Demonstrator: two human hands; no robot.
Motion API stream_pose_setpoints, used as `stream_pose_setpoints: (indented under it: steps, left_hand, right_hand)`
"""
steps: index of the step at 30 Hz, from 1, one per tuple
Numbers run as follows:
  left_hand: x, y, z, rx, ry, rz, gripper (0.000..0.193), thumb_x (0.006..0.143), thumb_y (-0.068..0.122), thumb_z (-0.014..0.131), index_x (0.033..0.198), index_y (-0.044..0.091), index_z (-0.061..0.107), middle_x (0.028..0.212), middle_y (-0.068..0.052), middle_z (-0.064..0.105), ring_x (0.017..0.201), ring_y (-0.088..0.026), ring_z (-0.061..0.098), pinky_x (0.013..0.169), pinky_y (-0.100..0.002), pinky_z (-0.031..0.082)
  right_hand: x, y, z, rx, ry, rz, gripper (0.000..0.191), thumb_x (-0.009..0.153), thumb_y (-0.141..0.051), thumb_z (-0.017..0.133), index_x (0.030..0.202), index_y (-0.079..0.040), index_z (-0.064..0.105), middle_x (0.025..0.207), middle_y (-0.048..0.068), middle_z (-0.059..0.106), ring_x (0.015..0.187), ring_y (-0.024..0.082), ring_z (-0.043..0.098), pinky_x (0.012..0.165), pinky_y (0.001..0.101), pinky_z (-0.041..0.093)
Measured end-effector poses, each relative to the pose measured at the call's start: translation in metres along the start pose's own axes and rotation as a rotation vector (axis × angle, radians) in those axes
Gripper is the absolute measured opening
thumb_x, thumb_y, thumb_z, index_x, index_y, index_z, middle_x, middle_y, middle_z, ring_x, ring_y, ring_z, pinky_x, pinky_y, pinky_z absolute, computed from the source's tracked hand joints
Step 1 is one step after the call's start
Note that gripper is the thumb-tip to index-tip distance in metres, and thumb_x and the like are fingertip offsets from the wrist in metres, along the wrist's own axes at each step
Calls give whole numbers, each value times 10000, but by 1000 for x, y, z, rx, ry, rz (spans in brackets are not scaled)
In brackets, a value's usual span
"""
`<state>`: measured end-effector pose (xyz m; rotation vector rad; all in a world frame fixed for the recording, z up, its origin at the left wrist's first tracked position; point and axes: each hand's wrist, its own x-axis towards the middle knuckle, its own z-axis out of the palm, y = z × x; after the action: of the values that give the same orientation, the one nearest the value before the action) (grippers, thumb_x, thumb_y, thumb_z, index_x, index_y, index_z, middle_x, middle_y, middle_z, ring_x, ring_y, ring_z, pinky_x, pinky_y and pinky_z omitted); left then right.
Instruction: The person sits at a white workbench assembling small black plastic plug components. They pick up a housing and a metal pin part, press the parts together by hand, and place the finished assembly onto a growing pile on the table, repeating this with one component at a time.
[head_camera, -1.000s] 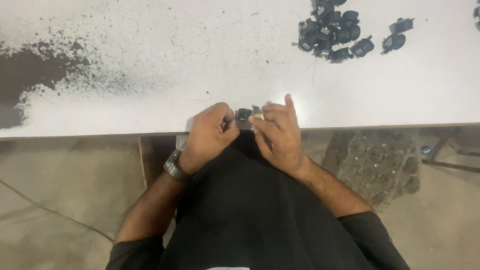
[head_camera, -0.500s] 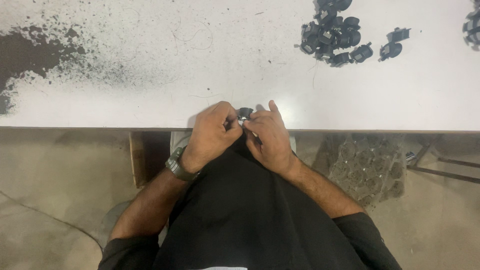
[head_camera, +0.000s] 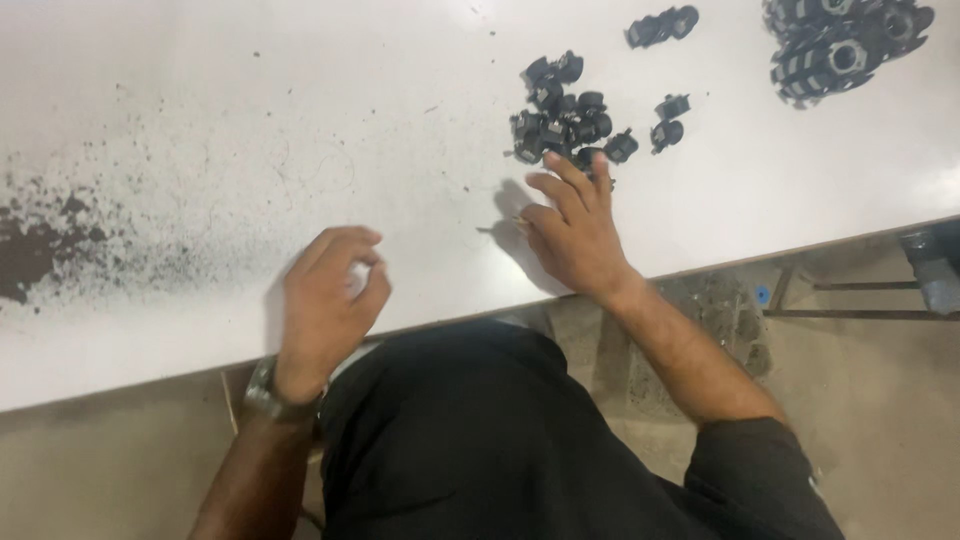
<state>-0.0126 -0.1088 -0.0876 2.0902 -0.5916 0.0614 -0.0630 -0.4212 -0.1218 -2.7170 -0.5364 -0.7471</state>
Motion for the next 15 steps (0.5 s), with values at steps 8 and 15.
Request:
stream_pose_setpoints:
  steps: [8,15]
  left_hand:
    - [-38,-58,-61,204,239,-230,199,861,-38,702,1048,31,692,1087,-139,744,850,-208,709,740,-292,559]
    - [-31,-117,-153,839,-76,-788,269,937,249,690,1145,86,740,1187,-140,737,1027,-292,726,887,-421,606]
  right_hand:
    - [104,113,25,-212,-257,-185,150,954,-135,682,1067,-52,629,1275,113,650,1406,304,521,1234,655,246]
    - [159,216,20,-216,-49,-19,187,1027,-127,619,1180,-25,582,1306,147,639,1386,358,542,1209,662,302]
